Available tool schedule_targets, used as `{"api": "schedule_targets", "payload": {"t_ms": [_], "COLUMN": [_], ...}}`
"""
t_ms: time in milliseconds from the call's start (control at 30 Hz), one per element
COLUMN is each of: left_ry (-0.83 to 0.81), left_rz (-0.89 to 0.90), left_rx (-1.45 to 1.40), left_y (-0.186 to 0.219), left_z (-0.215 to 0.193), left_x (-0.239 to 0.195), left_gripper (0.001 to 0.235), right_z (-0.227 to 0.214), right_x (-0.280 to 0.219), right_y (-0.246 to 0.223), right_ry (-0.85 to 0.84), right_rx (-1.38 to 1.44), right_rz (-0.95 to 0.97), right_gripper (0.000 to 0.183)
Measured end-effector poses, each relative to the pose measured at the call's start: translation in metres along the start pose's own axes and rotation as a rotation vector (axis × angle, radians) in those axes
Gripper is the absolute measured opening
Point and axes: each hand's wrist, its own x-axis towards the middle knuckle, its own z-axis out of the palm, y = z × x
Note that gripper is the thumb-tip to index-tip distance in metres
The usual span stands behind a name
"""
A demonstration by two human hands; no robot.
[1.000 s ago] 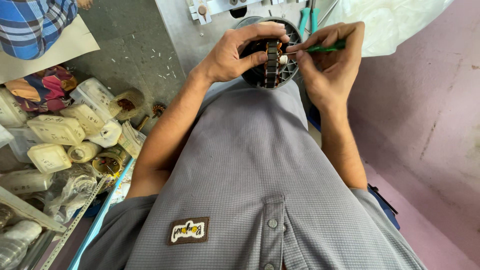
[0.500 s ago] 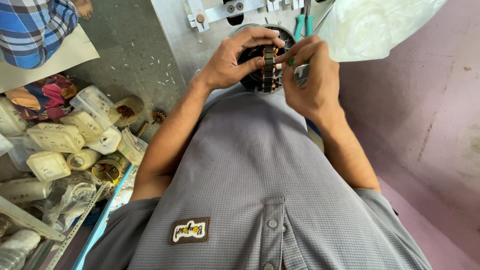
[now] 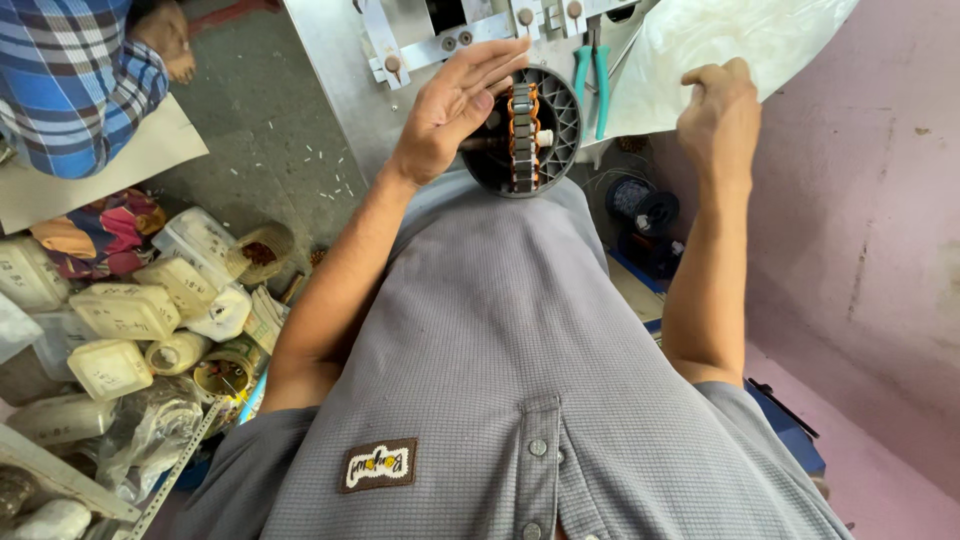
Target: The person works on a copper-wound fan stator using a screwdriver, manipulating the wires and central components by hand over a metal work surface.
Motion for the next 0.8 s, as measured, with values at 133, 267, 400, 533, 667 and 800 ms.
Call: {"api": "schedule_targets", "payload": {"t_ms": [133,267,400,533,667,800], "left_ry": [0.072,0.105,0.092,0.086,0.091,0.107], "left_rz": [-0.037,-0.055,-0.059,-0.062,-0.043,-0.059], "left_rx": [-0.042,-0.013,-0.049,-0.032,0.050,0.062], "left_y": [-0.002,-0.003,-0.003,-0.003,-0.004,-0.003], "left_z": [0.002,0.005,0.006,0.005,0.006,0.008], "left_x": [0.000,-0.001,0.001,0.002,0.003,0.001], "left_gripper": [0.045,0.044,0.045,0.045,0.042,0.039], "right_z": [0.027,0.034,0.024,0.025,0.020,0.012], "right_x": [0.008,0.016,0.025,0.028,0.029,0.034], "right_y": [-0.009,-0.004,0.011,0.014,0.006,-0.019], "right_ry": [0.192,0.084,-0.076,-0.059,-0.091,-0.013], "right_rx": [-0.012,0.079,0.124,0.060,0.017,-0.079], "right_rz": [0.186,0.427,0.516,0.496,0.533,0.556], "right_gripper": [0.015,0.015,0.016,0.009,0.016,0.027]}}
